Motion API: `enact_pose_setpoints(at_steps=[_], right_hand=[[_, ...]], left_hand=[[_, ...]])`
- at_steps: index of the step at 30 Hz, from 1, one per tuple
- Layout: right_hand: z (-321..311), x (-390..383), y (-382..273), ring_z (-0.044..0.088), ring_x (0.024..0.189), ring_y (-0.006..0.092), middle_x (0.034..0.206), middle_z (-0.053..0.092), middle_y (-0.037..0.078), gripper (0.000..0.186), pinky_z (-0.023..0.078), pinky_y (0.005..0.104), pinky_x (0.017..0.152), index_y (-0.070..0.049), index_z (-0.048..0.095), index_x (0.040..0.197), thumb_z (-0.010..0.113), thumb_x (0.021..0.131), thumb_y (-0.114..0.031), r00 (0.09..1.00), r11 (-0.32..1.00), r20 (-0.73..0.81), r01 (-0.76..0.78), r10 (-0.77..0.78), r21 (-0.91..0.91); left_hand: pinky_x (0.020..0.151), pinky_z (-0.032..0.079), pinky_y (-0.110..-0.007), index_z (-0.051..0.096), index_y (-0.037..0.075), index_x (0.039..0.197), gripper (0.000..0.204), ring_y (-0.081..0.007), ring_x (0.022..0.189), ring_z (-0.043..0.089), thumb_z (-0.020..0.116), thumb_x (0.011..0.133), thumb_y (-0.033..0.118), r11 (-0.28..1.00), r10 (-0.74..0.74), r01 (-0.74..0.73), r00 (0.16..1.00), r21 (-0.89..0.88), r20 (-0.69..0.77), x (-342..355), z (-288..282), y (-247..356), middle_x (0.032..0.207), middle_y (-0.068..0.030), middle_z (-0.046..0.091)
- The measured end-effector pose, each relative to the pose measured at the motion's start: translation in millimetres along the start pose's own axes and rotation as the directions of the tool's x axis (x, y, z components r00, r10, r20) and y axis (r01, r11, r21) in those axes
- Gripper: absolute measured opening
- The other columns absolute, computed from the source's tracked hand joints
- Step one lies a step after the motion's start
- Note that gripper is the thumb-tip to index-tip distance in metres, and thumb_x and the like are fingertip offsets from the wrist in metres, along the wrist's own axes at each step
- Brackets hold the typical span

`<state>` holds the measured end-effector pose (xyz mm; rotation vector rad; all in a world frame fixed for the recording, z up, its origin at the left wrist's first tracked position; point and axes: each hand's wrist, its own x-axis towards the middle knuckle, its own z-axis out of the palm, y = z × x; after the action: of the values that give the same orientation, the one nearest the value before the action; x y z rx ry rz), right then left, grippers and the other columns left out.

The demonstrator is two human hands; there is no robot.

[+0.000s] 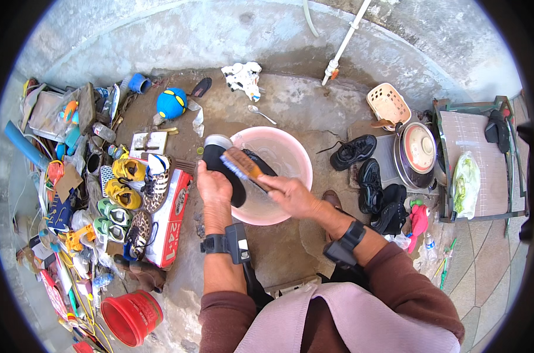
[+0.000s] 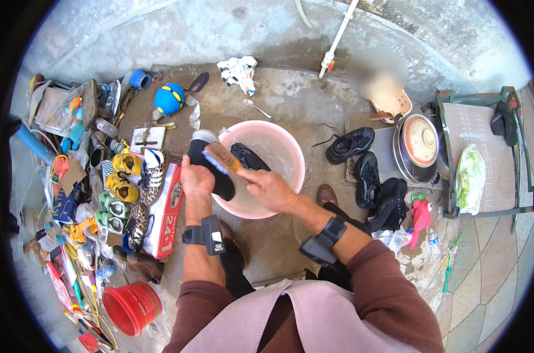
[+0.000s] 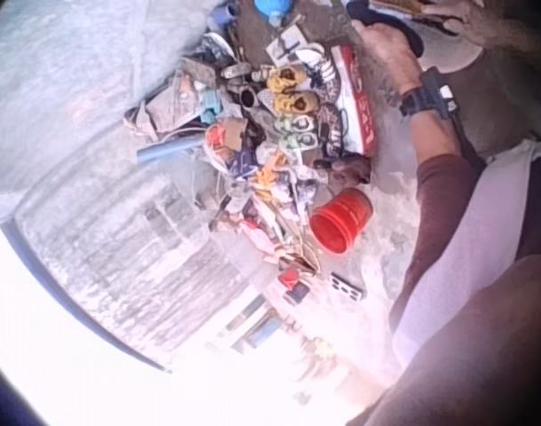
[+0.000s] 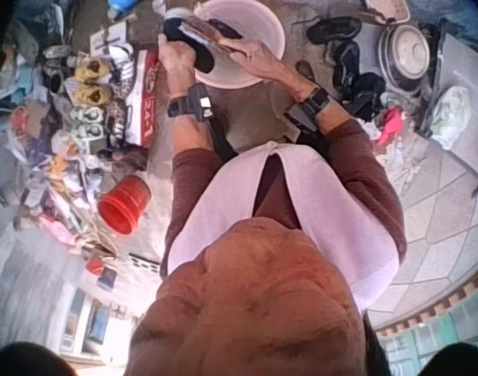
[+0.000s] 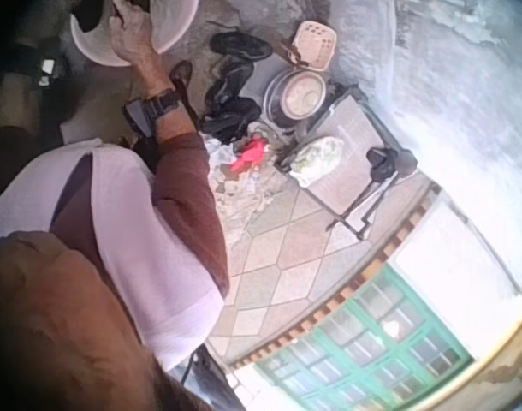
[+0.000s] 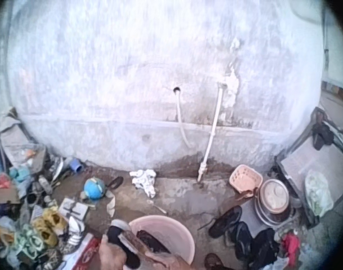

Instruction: The person scrubs a black slip-on shoe with a brush over a pink basin, then places it aside and repeats the process on a black lace-up shoe. The person scrubs the exterior and interior of each shoe before setting them down.

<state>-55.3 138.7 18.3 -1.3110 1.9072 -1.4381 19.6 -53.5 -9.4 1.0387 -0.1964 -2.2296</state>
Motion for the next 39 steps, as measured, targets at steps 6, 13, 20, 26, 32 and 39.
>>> enact_pose_setpoints(at_steps=[6,13,20,26,32,39], right_hand=[[4,11,0,0.055,0.064,0.0386,0.07,0.052,0.02,0.038,0.045,0.046,0.058,-0.007,0.051,0.117,0.054,0.079,-0.01,0.998,0.925,-0.012,-0.067,0.067,-0.374],[-60,42,7,0.059,0.066,0.0344,0.068,0.059,0.022,0.038,0.046,0.0426,0.061,-0.008,0.053,0.117,0.047,0.08,-0.009,0.942,0.796,-0.194,-0.335,0.273,-0.504],[-65,29,-24,0.057,0.062,0.0365,0.069,0.058,0.025,0.036,0.045,0.041,0.058,-0.003,0.059,0.109,0.046,0.076,-0.005,0.975,0.962,0.161,-0.107,0.15,-0.25],[-70,31,9,0.059,0.071,0.0358,0.075,0.061,0.022,0.036,0.046,0.0414,0.067,-0.009,0.06,0.109,0.046,0.076,-0.01,0.934,0.88,0.144,-0.247,0.328,-0.406],[-72,34,38,0.062,0.074,0.0175,0.081,0.064,0.019,0.036,0.047,0.0304,0.069,-0.006,0.059,0.111,0.054,0.078,-0.017,0.906,0.87,-0.045,-0.418,0.421,-0.261],[-55,31,28,0.057,0.1,0.0303,0.108,0.058,0.025,0.081,0.043,0.0341,0.087,0.002,0.049,0.12,0.064,0.066,-0.056,0.852,0.833,0.004,-0.511,0.524,-0.213]], left_hand=[[0.067,0.045,-0.033,0.053,0.005,0.094,0.024,-0.0161,0.074,0.056,0.046,0.09,0.028,0.967,-0.014,-0.006,0.997,0.256,0.076,-10,2,-33,0.084,-0.0052,0.058],[0.053,0.036,-0.03,0.052,-0.001,0.062,0.031,-0.0171,0.053,0.045,0.056,0.08,0.023,0.351,0.056,-0.377,0.922,0.857,0.383,-37,15,-42,0.06,-0.0088,0.052],[0.076,0.042,-0.038,0.055,-0.01,0.076,0.034,-0.035,0.074,0.056,0.053,0.078,0.024,-0.109,-0.061,-0.625,0.78,0.773,0.623,-37,18,-28,0.073,-0.0254,0.057],[0.095,0.031,-0.051,0.054,-0.009,0.069,0.029,-0.0409,0.083,0.052,0.054,0.075,0.019,-0.426,-0.197,-0.719,0.666,0.548,0.72,-51,15,-31,0.086,-0.0246,0.055],[0.099,0.02,-0.058,0.056,-0.006,0.054,0.027,-0.0344,0.08,0.054,0.059,0.068,0.017,-0.369,-0.228,-0.811,0.552,0.454,0.802,-59,21,-34,0.074,-0.0177,0.054],[0.102,0.012,-0.06,0.063,-0.002,0.066,0.021,-0.025,0.082,0.055,0.059,0.065,0.018,-0.595,-0.479,-0.786,0.512,0.165,0.713,-71,29,-47,0.071,-0.0114,0.056]])
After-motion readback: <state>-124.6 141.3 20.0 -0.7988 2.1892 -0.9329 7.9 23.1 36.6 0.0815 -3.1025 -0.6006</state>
